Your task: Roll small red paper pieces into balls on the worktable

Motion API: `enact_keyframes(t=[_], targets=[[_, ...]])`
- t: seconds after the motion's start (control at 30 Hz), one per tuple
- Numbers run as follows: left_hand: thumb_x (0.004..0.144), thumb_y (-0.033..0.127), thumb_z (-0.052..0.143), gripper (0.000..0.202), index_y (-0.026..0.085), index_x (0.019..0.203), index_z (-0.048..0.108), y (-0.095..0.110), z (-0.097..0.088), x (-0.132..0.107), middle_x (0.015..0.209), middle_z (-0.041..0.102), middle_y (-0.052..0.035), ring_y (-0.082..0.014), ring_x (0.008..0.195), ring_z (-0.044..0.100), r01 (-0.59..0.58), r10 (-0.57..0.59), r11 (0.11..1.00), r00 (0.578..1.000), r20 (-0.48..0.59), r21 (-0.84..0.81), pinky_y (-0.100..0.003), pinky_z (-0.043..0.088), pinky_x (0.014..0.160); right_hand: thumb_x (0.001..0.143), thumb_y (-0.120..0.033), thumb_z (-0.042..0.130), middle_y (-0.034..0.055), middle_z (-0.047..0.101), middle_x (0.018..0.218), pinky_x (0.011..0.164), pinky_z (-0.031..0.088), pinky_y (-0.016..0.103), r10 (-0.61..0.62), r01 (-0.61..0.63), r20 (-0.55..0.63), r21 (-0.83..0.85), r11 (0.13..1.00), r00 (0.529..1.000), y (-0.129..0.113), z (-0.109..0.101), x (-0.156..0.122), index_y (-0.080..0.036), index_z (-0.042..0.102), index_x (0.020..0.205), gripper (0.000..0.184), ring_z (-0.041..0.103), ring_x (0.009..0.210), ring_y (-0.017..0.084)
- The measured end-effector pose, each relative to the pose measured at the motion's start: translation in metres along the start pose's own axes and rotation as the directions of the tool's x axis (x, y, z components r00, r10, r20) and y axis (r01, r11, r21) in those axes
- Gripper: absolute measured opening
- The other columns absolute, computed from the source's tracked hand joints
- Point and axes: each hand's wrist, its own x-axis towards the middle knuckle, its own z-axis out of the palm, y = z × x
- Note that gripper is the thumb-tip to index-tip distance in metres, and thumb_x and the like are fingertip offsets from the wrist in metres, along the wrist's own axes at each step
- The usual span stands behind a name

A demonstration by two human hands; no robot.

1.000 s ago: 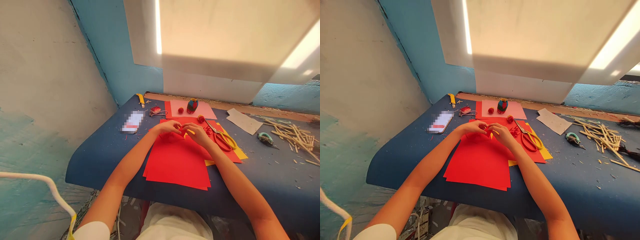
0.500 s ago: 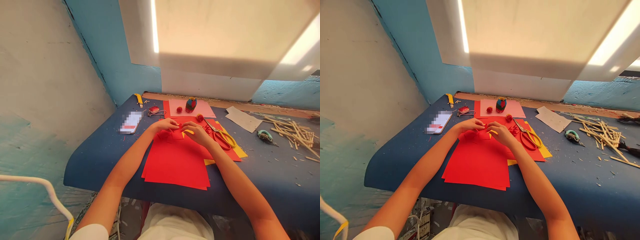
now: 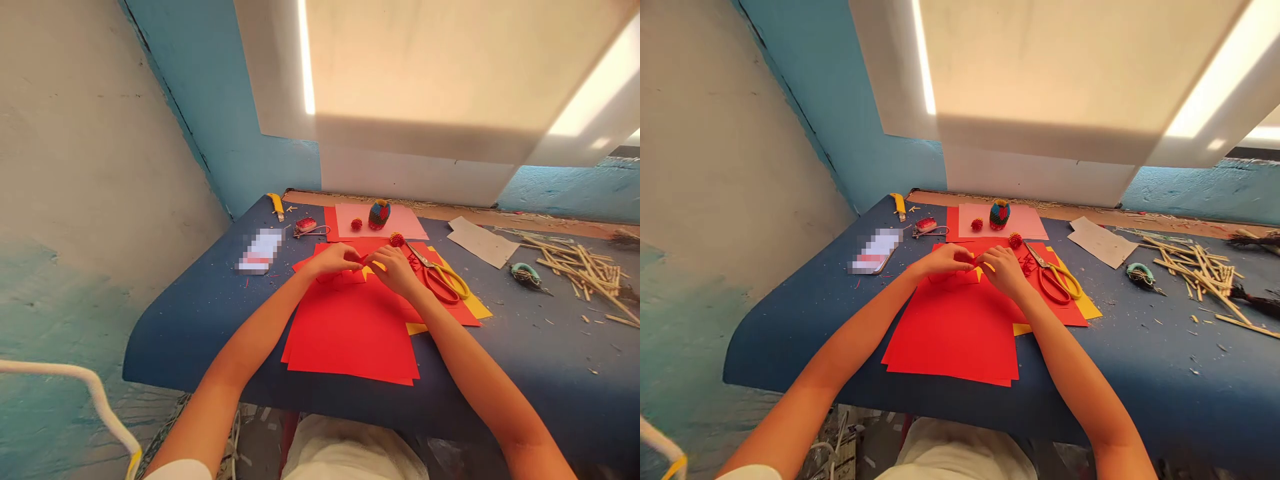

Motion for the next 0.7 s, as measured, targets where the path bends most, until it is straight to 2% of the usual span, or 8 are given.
enact_keyframes(t=[0.17, 0.3, 0.37, 0.4, 0.47, 0.57, 0.63, 0.7], targets=[[0.075, 0.044, 0.056, 0.035, 0.012, 0.082, 0.068, 0.002, 0.003, 0.001, 0.075, 0.066, -0.0059, -0.0144, 0.067, 0.058, -0.015, 0.019, 0.999, 0.994, -0.108, 0.033, -0.022, 0.039, 0.055, 0.081, -0.017, 0.050, 0.0045, 0.065, 0.079, 0.067, 0.043, 0.030, 0.210, -0.178, -0.117, 0.242, 0.954, 0.971, 0.000, 0.007, 0.001, -0.019, 0.061, 0.081, 0.012, 0.059, 0.074, 0.018], [0.069, 0.039, 0.063, 0.031, 0.013, 0.084, 0.069, 0.000, 0.007, 0.004, 0.078, 0.067, -0.0059, -0.0155, 0.069, 0.060, 0.007, 0.001, 0.999, 0.988, -0.152, 0.050, -0.022, 0.040, 0.056, 0.080, -0.025, 0.052, 0.0047, 0.065, 0.080, 0.070, 0.045, 0.032, 0.284, -0.223, -0.148, 0.333, 0.916, 0.947, 0.000, 0.009, 0.002, -0.020, 0.061, 0.078, 0.010, 0.059, 0.076, 0.019], [0.069, 0.033, 0.063, 0.025, 0.012, 0.083, 0.068, 0.001, 0.008, 0.005, 0.077, 0.068, -0.0062, -0.0150, 0.069, 0.061, 0.022, -0.023, 1.000, 0.982, -0.188, -0.011, -0.022, 0.042, 0.058, 0.078, -0.031, 0.056, 0.0062, 0.065, 0.089, 0.073, 0.045, 0.033, 0.382, -0.289, -0.165, 0.409, 0.866, 0.910, 0.000, 0.008, 0.003, -0.019, 0.061, 0.086, 0.015, 0.060, 0.081, 0.019], [0.069, 0.030, 0.063, 0.023, 0.012, 0.082, 0.068, 0.002, 0.009, 0.005, 0.077, 0.068, -0.0065, -0.0148, 0.069, 0.061, 0.023, -0.034, 0.998, 0.978, -0.205, -0.053, -0.022, 0.043, 0.059, 0.076, -0.035, 0.058, 0.0072, 0.064, 0.094, 0.073, 0.046, 0.033, 0.448, -0.337, -0.153, 0.463, 0.820, 0.881, -0.001, 0.008, 0.003, -0.019, 0.061, 0.091, 0.022, 0.060, 0.083, 0.020], [0.068, 0.027, 0.064, 0.021, 0.011, 0.081, 0.067, 0.005, 0.010, 0.005, 0.077, 0.068, -0.0068, -0.0145, 0.070, 0.062, 0.010, -0.039, 0.993, 0.967, -0.250, -0.116, -0.022, 0.044, 0.060, 0.073, -0.042, 0.061, 0.0086, 0.063, 0.103, 0.070, 0.048, 0.032, 0.561, -0.431, -0.052, 0.584, 0.688, 0.826, -0.002, 0.006, 0.002, -0.019, 0.060, 0.099, 0.034, 0.060, 0.086, 0.020], [0.066, 0.025, 0.066, 0.020, 0.011, 0.079, 0.066, 0.010, 0.011, 0.004, 0.077, 0.067, -0.0064, -0.0148, 0.071, 0.061, -0.019, -0.028, 0.987, 0.956, -0.291, -0.158, -0.023, 0.045, 0.062, 0.071, -0.046, 0.061, 0.0082, 0.064, 0.100, 0.066, 0.048, 0.029, 0.595, -0.509, 0.149, 0.701, 0.499, 0.790, -0.005, 0.005, 0.001, -0.019, 0.063, 0.098, 0.037, 0.061, 0.085, 0.019], [0.065, 0.025, 0.067, 0.019, 0.011, 0.079, 0.065, 0.013, 0.012, 0.003, 0.077, 0.067, -0.0062, -0.0151, 0.071, 0.061, -0.023, -0.029, 0.984, 0.958, -0.286, -0.176, -0.023, 0.045, 0.062, 0.071, -0.046, 0.062, 0.0071, 0.065, 0.094, 0.066, 0.047, 0.028, 0.596, -0.515, 0.187, 0.733, 0.444, 0.781, -0.007, 0.005, 0.001, -0.018, 0.064, 0.093, 0.035, 0.061, 0.082, 0.018], [0.066, 0.026, 0.067, 0.020, 0.011, 0.079, 0.066, 0.016, 0.012, 0.001, 0.078, 0.067, -0.0064, -0.0152, 0.072, 0.061, -0.026, -0.025, 0.984, 0.960, -0.281, -0.177, -0.023, 0.045, 0.063, 0.069, -0.046, 0.063, 0.0063, 0.066, 0.090, 0.065, 0.047, 0.027, 0.612, -0.510, 0.174, 0.745, 0.430, 0.771, -0.009, 0.006, 0.002, -0.018, 0.064, 0.088, 0.034, 0.060, 0.081, 0.017]])
